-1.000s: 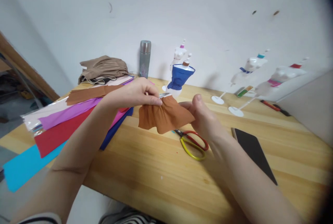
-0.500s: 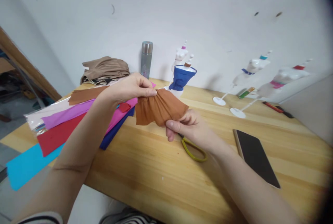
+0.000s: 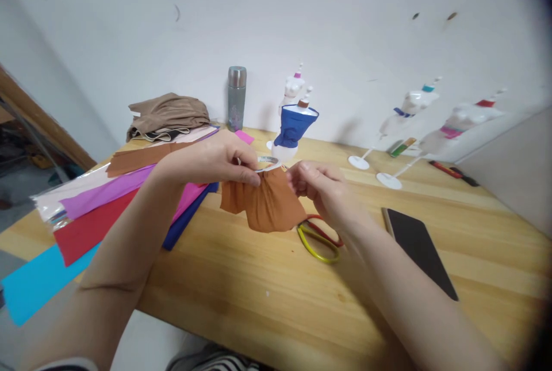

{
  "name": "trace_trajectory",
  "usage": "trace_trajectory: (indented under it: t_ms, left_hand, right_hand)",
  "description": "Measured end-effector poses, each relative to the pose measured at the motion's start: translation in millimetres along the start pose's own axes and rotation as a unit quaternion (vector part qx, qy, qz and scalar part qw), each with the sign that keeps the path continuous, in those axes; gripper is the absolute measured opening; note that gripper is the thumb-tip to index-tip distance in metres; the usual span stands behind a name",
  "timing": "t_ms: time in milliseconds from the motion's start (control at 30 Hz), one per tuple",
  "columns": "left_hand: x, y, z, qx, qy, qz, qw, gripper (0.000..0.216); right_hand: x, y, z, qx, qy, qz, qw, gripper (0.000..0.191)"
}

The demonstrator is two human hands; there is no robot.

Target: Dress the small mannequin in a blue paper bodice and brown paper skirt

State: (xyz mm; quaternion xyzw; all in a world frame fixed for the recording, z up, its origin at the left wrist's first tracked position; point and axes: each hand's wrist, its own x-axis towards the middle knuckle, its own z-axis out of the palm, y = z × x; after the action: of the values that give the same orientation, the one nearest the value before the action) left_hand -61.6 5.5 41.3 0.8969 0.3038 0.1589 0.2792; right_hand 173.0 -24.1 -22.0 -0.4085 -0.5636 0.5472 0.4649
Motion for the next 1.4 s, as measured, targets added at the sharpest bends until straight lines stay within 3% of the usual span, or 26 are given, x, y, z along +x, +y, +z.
trace_trajectory:
  t_ms: [133, 267, 500, 600, 800, 1400]
  left_hand:
    - [2.1, 2.9, 5.7, 0.068, 0.007, 0.016, 0.998, 0.031]
    - [4.6, 0.6, 10.1, 0.083, -0.007, 0.021, 0.996, 0.030]
    - [6.1, -1.8, 11.4, 0.081, -0.008, 0.032, 0.996, 0.031]
    - [6.3, -0.9, 12.6, 0.084, -0.005, 0.034, 0.996, 0.029]
    - [7.2, 0.4, 16.0, 0.093, -0.005, 0.026, 0.995, 0.030]
    - [9.3, -0.1, 18.8, 0.160, 0.009, 0.038, 0.986, 0.033]
  right_hand:
    - [-6.6, -2.1, 7.3, -0.020, -0.012, -0.018, 1.000, 0.041]
    - [-10.1, -1.2, 13.3, -0.030, 0.032, -0.019, 0.999, 0.034]
    - [-17.8, -5.2, 18.7, -0.180, 0.057, -0.153, 0.970, 0.014]
    - [-17.2, -4.8, 19.7, -0.187, 0.069, -0.173, 0.965, 0.011]
    - [-13.9, -0.3, 18.2, -0.124, 0.056, -0.103, 0.985, 0.020]
    - [-10.8, -4.2, 12.9, -0.070, 0.024, -0.037, 0.997, 0.028]
